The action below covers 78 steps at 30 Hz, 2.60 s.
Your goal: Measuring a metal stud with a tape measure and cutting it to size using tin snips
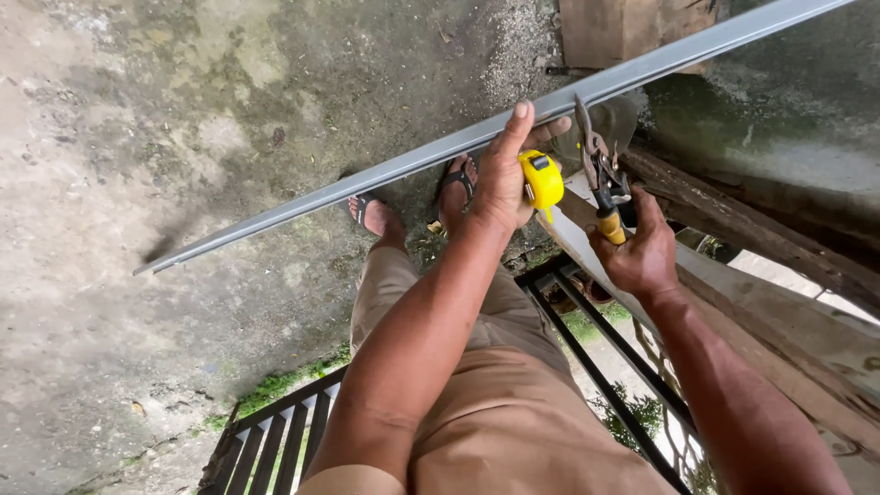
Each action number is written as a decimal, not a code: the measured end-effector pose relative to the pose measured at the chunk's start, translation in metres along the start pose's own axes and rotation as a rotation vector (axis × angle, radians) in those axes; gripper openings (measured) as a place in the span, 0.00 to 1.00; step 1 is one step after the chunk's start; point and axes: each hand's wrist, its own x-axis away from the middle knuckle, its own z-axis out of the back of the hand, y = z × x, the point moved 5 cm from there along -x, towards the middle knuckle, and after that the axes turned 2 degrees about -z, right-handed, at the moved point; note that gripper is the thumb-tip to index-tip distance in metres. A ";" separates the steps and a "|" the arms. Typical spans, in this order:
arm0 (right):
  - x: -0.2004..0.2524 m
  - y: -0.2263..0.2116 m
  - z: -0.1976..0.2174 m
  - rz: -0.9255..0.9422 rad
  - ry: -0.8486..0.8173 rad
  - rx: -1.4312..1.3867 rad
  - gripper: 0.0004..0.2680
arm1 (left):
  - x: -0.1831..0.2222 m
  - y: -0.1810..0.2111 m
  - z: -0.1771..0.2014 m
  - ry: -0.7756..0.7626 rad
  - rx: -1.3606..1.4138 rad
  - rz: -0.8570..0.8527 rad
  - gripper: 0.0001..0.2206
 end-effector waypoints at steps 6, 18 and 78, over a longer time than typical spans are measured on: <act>-0.002 -0.007 0.008 -0.072 -0.025 0.047 0.23 | -0.003 -0.006 -0.003 0.231 0.005 -0.001 0.22; 0.012 -0.017 0.003 -0.188 -0.200 -0.219 0.31 | -0.030 -0.050 0.025 0.192 0.071 -0.036 0.19; 0.003 0.041 0.007 -0.012 -0.024 0.276 0.19 | -0.010 -0.046 0.008 0.147 0.152 -0.025 0.17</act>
